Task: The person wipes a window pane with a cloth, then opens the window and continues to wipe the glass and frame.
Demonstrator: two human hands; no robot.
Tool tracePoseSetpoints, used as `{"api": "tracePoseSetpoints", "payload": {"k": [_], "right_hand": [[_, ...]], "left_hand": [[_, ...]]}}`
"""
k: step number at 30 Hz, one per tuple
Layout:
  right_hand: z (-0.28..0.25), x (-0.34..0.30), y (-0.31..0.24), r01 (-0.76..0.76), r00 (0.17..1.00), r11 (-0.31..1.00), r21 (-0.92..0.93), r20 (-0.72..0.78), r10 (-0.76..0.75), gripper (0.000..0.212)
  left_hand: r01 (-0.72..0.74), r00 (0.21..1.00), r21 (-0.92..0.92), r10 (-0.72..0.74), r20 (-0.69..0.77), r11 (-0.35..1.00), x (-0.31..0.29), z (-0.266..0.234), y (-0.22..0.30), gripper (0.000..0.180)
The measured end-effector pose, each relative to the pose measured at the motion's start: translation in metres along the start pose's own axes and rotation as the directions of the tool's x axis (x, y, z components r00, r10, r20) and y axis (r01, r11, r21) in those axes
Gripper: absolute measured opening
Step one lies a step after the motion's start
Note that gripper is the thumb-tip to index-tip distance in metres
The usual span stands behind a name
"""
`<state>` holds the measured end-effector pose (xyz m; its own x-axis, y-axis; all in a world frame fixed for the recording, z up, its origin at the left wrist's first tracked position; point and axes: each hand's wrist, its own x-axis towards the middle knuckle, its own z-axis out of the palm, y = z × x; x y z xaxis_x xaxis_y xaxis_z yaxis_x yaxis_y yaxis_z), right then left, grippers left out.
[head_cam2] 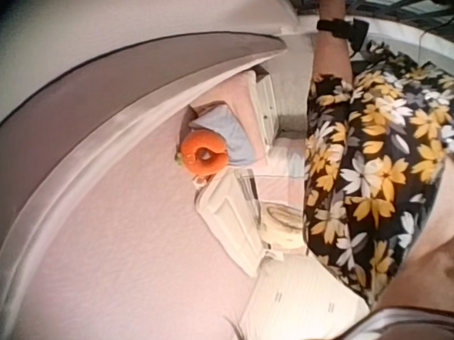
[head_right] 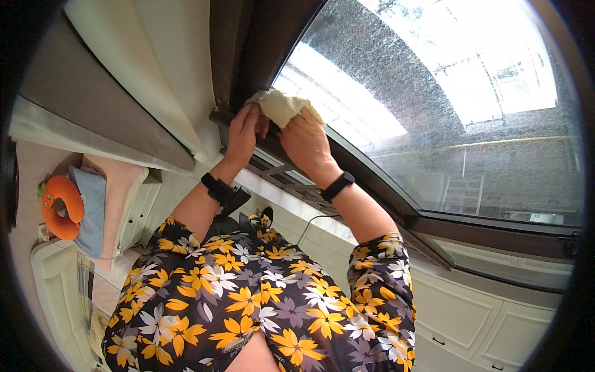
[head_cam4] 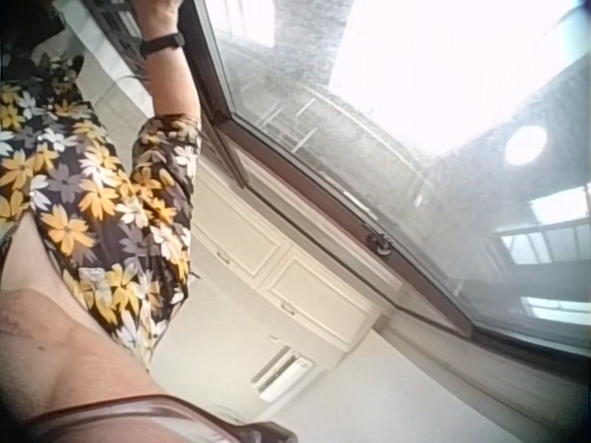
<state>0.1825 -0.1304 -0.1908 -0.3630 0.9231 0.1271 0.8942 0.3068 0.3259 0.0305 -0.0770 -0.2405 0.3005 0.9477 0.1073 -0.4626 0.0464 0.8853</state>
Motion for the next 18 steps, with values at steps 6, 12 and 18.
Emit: {"api": "tracePoseSetpoints", "payload": {"k": [6, 12, 18], "right_hand": [[-0.005, -0.079, 0.025, 0.007, 1.000, 0.998, -0.062, -0.004, -0.007, 0.046], [0.001, -0.060, 0.019, -0.003, 1.000, 1.000, -0.030, 0.000, 0.003, 0.045], [0.002, -0.008, -0.003, 0.021, 0.988, 0.999, -0.044, -0.150, -0.027, 0.033]], "left_hand": [[0.004, 0.999, -0.037, -0.003, 0.051, 0.999, 0.003, -0.007, -0.007, 0.029], [0.025, 0.995, -0.079, -0.017, 0.096, 0.997, 0.004, -0.004, -0.005, 0.031], [0.061, 0.998, -0.067, -0.059, 0.024, 0.996, 0.003, -0.001, 0.004, 0.031]]}}
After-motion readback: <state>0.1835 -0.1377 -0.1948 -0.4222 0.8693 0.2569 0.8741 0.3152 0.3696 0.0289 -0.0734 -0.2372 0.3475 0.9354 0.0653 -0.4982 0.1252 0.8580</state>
